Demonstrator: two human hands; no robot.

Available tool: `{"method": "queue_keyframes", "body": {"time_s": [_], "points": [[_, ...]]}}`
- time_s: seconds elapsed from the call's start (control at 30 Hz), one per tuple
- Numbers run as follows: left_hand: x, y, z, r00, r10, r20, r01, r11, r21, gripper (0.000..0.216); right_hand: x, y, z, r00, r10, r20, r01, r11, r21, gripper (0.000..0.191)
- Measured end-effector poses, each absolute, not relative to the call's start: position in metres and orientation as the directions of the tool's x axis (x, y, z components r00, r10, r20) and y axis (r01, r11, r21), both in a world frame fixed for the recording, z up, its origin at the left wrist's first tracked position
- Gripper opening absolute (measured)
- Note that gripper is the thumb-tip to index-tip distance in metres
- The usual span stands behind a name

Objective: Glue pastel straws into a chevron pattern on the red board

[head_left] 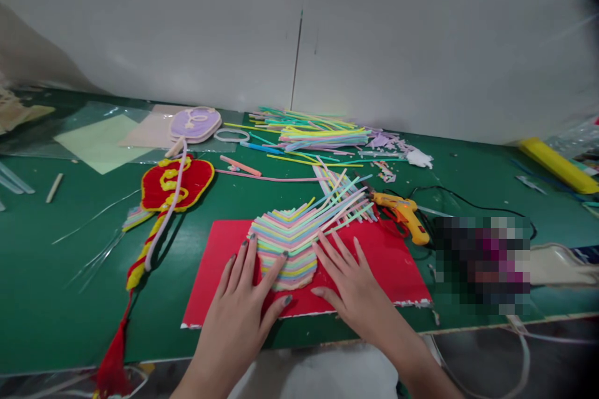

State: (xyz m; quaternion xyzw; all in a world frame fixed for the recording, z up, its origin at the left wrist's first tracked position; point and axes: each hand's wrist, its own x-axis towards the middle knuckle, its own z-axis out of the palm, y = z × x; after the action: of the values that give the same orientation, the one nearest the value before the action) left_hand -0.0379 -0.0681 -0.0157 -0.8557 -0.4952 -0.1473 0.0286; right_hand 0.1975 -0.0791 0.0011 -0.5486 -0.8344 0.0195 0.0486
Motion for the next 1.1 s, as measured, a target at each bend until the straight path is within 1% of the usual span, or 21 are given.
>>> {"method": "queue_keyframes", "body": {"time_s": [0.2,0.27,0.33,0.4,0.47,0.53,0.57,0.6,0.67,0.73,0.83,1.0,1.1], "points": [[-0.037,-0.066,-0.018,0.466,0.839,0.28,0.854,-0.509,0.106,0.06,0.196,-0.078,0.003,-0.376,0.925,0.056,0.922,0.38,-0.079,0.061],[-0.036,-0.067,-0.017,0.461,0.843,0.278,0.852,-0.508,0.127,0.06,0.196,-0.078,0.002,-0.369,0.928,0.06,0.925,0.373,-0.079,0.06],[-0.037,-0.068,-0.016,0.453,0.849,0.271,0.844,-0.506,0.177,0.057,0.196,-0.078,0.001,-0.368,0.927,0.068,0.924,0.373,-0.082,0.061],[-0.04,-0.067,-0.012,0.431,0.867,0.249,0.824,-0.491,0.283,0.049,0.196,-0.078,0.0,-0.374,0.924,0.078,0.922,0.379,-0.082,0.061],[-0.046,-0.061,-0.007,0.357,0.91,0.211,0.794,-0.415,0.445,0.042,0.197,-0.077,-0.002,-0.382,0.919,0.092,0.918,0.389,-0.075,0.061],[-0.053,-0.051,-0.001,0.207,0.964,0.166,0.753,-0.266,0.602,0.04,0.198,-0.077,-0.005,-0.387,0.916,0.11,0.916,0.395,-0.067,0.061],[-0.057,-0.044,0.001,0.148,0.976,0.162,0.736,-0.218,0.641,0.038,0.198,-0.077,-0.006,-0.387,0.914,0.121,0.916,0.396,-0.064,0.061],[-0.059,-0.037,0.003,0.088,0.982,0.166,0.732,-0.177,0.658,0.037,0.198,-0.077,-0.007,-0.388,0.912,0.134,0.915,0.398,-0.062,0.062],[-0.063,-0.025,0.006,-0.037,0.985,0.166,0.757,-0.081,0.648,0.034,0.199,-0.078,-0.009,-0.389,0.907,0.162,0.913,0.403,-0.066,0.063],[-0.062,-0.017,0.007,-0.047,0.99,0.134,0.762,-0.051,0.646,0.033,0.199,-0.079,-0.01,-0.39,0.898,0.201,0.908,0.411,-0.074,0.066],[-0.055,-0.016,0.006,-0.009,0.992,0.129,0.738,-0.08,0.67,0.034,0.198,-0.084,-0.01,-0.359,0.897,0.259,0.912,0.396,-0.107,0.068],[-0.045,-0.017,0.003,-0.005,0.988,0.153,0.691,-0.107,0.715,0.033,0.189,-0.093,-0.012,-0.198,0.942,0.271,0.929,0.268,-0.255,0.057],[-0.044,-0.015,0.002,0.004,0.989,0.15,0.653,-0.116,0.748,0.032,0.182,-0.096,-0.013,-0.186,0.947,0.263,0.918,0.263,-0.299,0.05]]}}
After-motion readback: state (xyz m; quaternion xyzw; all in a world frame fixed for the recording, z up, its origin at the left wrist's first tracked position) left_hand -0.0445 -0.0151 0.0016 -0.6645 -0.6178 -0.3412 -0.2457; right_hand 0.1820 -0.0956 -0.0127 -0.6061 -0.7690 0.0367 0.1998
